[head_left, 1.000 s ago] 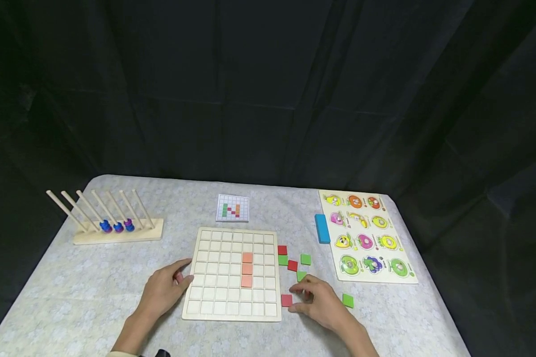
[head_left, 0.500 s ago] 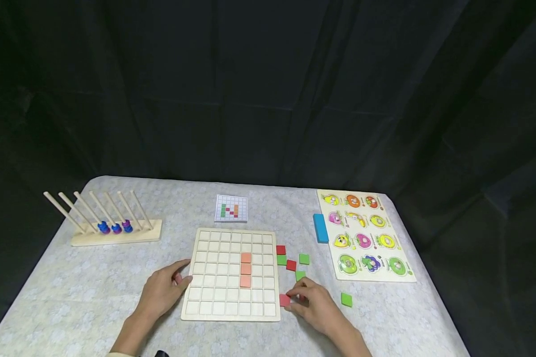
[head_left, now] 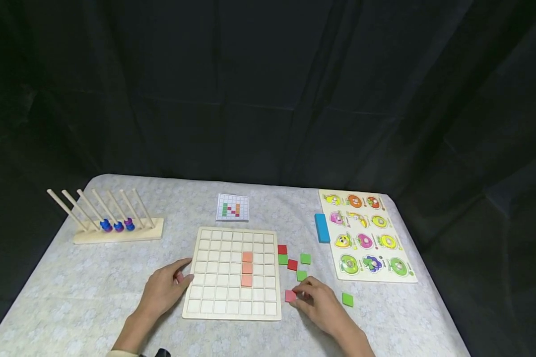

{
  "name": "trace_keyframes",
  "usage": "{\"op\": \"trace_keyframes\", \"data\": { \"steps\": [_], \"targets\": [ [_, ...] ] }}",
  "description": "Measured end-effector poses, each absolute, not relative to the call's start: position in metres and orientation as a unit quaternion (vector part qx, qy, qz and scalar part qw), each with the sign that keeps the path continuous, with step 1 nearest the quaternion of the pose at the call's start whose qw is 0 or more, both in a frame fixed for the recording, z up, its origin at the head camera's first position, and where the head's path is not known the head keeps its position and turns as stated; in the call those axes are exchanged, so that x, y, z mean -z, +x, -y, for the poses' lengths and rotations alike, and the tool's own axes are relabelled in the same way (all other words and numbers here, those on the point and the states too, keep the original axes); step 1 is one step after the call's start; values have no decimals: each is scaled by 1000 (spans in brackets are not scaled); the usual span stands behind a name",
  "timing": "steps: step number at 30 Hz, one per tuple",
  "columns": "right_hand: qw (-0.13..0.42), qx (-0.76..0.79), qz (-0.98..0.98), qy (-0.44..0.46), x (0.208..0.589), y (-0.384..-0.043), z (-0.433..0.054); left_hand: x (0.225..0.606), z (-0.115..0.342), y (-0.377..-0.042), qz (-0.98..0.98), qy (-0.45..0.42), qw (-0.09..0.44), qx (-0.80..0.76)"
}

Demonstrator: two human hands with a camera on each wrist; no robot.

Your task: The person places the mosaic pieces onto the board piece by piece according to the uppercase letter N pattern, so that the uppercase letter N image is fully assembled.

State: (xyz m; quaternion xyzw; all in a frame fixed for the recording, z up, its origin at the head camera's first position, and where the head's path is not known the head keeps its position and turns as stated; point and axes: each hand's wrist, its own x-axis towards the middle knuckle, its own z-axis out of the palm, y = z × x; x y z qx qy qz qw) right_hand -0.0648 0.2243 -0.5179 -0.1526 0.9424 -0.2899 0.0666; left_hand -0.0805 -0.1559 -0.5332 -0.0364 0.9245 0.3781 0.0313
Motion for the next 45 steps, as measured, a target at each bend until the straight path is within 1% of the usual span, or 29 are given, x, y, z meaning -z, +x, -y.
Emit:
{"op": "trace_keyframes", "data": {
  "steps": [4, 8, 14, 23, 25, 30, 33, 38, 45],
  "targets": [
    [52, 296, -943, -141, 513, -67, -222, 531, 156, -81, -924, -37, 33, -378],
    [43, 320, -936, -142, 509, -69, -207, 530, 156, -81, -924, -38, 32, -379],
    [27, 331, -922, -201, 513, -71, -178, 531, 156, -80, -924, -38, 34, -380],
    [40, 327, -909, -256, 524, -73, -148, 532, 156, -81, -925, -36, 29, -377],
    [36, 320, -909, -264, 525, -72, -145, 532, 156, -81, -925, -37, 29, -377],
    [-6, 288, -914, -286, 526, -70, -140, 532, 156, -80, -926, -38, 29, -375],
    [-23, 267, -918, -293, 527, -70, -140, 531, 155, -80, -925, -39, 29, -377],
    [-29, 256, -922, -291, 528, -70, -139, 531, 155, -80, -925, -36, 26, -377],
    [-23, 274, -919, -282, 529, -69, -138, 531, 156, -80, -925, -36, 27, -377]
  ]
}}
